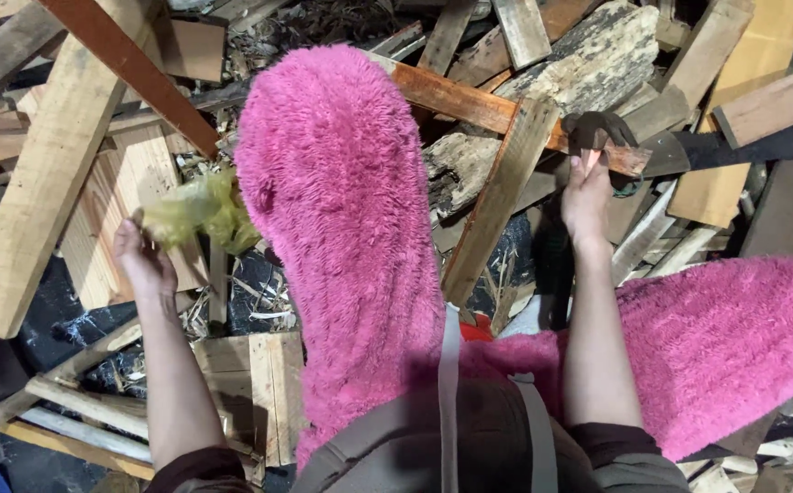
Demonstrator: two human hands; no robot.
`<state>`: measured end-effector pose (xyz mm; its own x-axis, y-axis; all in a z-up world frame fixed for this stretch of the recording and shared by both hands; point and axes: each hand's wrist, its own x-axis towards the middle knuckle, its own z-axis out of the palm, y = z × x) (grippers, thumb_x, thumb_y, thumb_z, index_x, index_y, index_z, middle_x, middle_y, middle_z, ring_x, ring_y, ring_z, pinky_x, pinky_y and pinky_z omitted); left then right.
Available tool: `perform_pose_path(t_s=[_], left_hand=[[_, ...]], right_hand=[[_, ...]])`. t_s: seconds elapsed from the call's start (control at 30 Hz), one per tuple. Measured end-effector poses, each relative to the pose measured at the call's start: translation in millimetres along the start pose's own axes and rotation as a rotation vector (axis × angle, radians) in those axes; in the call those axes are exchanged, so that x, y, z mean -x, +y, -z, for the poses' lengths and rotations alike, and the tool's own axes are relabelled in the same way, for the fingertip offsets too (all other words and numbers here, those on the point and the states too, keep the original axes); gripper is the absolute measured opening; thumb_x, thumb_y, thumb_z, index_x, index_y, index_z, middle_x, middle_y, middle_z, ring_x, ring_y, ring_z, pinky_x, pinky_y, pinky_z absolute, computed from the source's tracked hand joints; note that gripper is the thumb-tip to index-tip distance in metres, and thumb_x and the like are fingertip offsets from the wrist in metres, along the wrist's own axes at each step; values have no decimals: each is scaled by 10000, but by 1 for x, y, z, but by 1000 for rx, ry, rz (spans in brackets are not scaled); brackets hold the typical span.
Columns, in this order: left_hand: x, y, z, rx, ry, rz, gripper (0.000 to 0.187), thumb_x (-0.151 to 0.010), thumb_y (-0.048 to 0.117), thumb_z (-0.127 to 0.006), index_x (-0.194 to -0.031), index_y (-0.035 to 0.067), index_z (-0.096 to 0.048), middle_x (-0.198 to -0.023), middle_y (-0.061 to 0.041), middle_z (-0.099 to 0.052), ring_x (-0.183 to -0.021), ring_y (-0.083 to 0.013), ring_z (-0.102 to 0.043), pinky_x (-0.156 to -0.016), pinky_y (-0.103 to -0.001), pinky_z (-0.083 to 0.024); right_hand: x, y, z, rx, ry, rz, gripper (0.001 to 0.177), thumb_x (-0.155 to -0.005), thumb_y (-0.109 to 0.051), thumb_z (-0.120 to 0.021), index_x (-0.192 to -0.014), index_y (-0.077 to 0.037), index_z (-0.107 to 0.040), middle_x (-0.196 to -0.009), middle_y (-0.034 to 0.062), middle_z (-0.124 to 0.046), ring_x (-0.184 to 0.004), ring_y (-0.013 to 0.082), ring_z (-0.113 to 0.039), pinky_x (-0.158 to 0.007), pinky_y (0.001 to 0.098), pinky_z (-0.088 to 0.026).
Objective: Hammering nails into wooden planks to join them together in a workshop
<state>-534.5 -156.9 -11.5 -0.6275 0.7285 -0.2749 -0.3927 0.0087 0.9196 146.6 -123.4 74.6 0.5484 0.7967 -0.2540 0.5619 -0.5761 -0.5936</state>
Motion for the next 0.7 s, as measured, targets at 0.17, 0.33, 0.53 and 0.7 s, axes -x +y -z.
perform_pose_path(t_s=[0.17,0.33,0.53,0.7], left_hand=[[52,55,-58,-126,-120,-101,76,-1059,227,-669,-1046,165,-626,-1018,31,-634,-950,-64,-631,-927,-177,-496],[33,53,-53,408,-300,86,398,-993,73,-646,-1365,16,-514,-1705,-157,-318,-1606,-374,-317,-1164,-488,-589],[18,80,-103,552,-631,121,128,-979,99,-694,-1079,66,-622,-1420,-104,-622,-1400,-215,-589,-1368,-363,-405],[13,91,-126,-238,-505,-47,95,-1016,101,-610,-958,175,-605,-1445,-41,-631,-1210,-114,-621,-1027,-261,-543]], right_hand=[[-11,12,-3,27,8,15,537,-1141,-351,-499,-1552,-32,-364,-1349,343,-599,-1288,471,-545,-1057,619,-444],[-5,14,-1,6,43,202,358,-1115,-261,-462,-1286,45,-533,-1071,274,-657,-914,415,-658,-820,522,-498],[-14,29,-5,24,66,163,391,-1118,-304,-491,-1256,55,-560,-1059,271,-660,-911,411,-657,-811,511,-508],[-14,29,-5,1,47,182,348,-1117,-262,-476,-1274,40,-551,-1043,251,-656,-886,384,-657,-795,498,-506]])
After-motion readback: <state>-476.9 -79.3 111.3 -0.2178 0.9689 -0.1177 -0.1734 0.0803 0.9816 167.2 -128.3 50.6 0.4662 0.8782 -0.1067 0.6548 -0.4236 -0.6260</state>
